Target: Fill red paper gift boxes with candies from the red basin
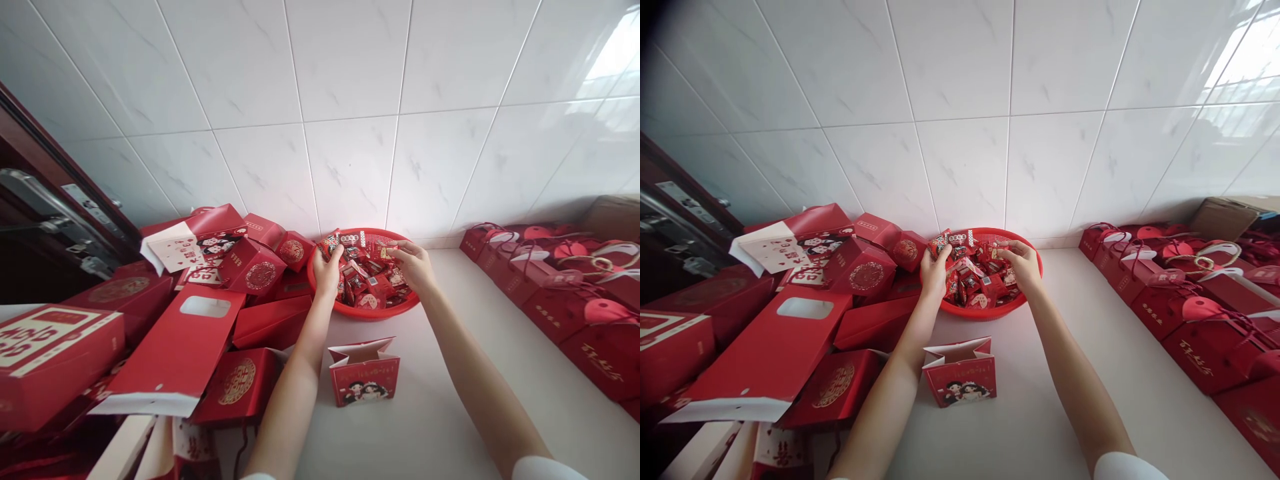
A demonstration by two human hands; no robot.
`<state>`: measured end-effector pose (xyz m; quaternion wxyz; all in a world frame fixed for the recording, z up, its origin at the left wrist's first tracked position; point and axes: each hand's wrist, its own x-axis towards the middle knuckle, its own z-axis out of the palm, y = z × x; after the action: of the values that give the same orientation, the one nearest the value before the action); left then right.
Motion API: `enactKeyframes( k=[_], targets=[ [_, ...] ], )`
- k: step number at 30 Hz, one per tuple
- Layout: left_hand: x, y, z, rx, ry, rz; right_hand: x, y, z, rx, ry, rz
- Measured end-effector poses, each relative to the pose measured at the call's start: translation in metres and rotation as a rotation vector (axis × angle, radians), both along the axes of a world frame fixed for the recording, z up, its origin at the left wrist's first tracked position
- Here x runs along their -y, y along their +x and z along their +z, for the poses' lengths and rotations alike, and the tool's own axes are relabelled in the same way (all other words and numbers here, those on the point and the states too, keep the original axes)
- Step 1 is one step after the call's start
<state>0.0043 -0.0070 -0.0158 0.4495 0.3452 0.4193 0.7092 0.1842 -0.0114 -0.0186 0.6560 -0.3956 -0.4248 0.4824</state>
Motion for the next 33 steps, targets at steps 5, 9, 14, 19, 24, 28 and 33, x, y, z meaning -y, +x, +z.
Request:
enactKeyframes(
  k=[5,9,14,19,24,28,33],
  targets=[
    [0.003,0.0,0.006,0.077,-0.031,-0.012,0.003,0.011,0.004,0.297,-0.013,0.038],
    [0.002,0.0,0.002,0.036,-0.001,-0.082,0.009,0.009,0.012,0.353,0.015,-0.017],
    [0.001,0.0,-0.005,-0.144,0.193,-0.23,0.025,-0.007,0.025,0.265,0.05,0.149],
    [0.013,-0.001,-0.002,-0.203,0.242,-0.247,0.04,-0.015,0.039,0.434,0.162,0.107],
    [0.044,-0.012,0.019,-0.296,0.284,-0.22,0.064,-0.012,0.053,0.417,0.171,0.213],
    [0.074,-0.023,0.045,-0.356,0.337,-0.222,0.086,-0.018,0.061,0.324,0.174,0.307],
    [0.099,-0.037,0.057,-0.431,0.365,-0.23,0.109,-0.027,0.068,0.251,0.212,0.254]
  ],
)
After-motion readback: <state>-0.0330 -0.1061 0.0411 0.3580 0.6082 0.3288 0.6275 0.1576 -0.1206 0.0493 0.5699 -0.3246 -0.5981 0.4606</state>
